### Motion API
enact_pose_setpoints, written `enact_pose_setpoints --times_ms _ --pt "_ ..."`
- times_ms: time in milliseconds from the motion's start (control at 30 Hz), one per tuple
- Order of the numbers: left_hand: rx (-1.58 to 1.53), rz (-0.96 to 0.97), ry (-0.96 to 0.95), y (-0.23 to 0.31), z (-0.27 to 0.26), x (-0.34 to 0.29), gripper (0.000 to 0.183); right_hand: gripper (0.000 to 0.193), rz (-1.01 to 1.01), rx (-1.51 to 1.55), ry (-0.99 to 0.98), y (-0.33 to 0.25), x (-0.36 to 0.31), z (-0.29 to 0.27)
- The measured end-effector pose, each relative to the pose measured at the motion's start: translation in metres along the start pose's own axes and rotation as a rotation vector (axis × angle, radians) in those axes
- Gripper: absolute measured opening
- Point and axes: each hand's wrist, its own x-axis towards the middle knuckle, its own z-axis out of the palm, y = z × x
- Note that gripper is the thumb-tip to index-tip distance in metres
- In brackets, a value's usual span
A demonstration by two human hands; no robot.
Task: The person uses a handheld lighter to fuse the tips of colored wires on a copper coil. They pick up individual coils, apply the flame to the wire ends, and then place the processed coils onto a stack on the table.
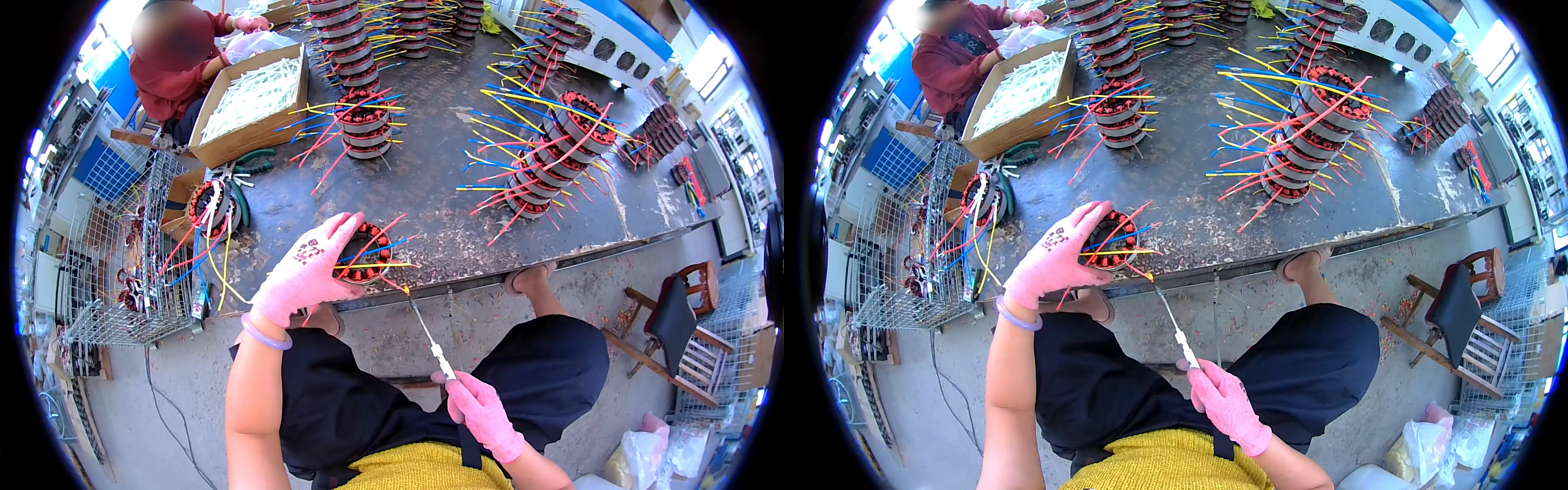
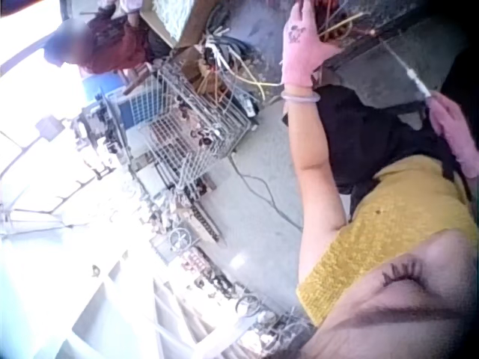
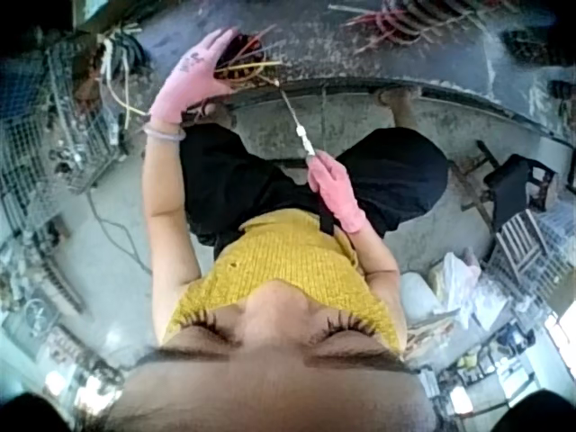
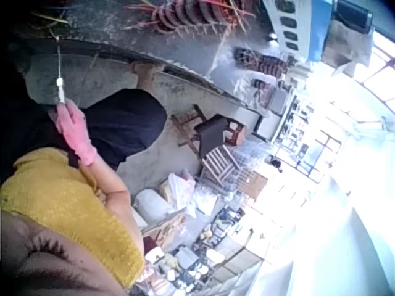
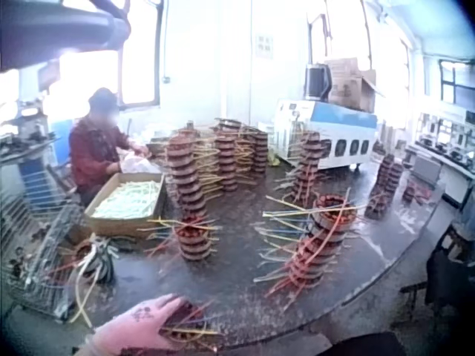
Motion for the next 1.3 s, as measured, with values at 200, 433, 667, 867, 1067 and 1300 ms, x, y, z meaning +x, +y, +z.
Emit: enact_pose_setpoints --times_ms 200,433,667,867,1067,1300 --pt "0.070 -0.036 0.063 0.007 0.006 0.005 0.099 0.033 -0.015 -0.040 -0.001 0.001 -0.001 -0.001" --pt "0.065 -0.028 0.059 0.009 0.002 0.006 0.098 0.035 -0.013 -0.040 -0.016 0.004 0.001 0.000" --pt "0.063 -0.032 0.058 0.011 0.001 0.008 0.096 0.033 -0.013 -0.034 0.000 0.002 -0.001 -0.001" --pt "0.049 -0.030 0.054 0.011 0.000 0.007 0.095 0.033 0.001 -0.038 0.007 -0.002 -0.001 0.003" --pt "0.043 -0.024 0.049 0.010 -0.001 0.007 0.096 0.035 -0.003 0.008 -0.018 0.005 -0.001 -0.001" --pt "0.037 -0.037 0.040 0.010 0.001 0.008 0.098 0.035 -0.024 -0.026 -0.020 0.006 0.001 0.000"
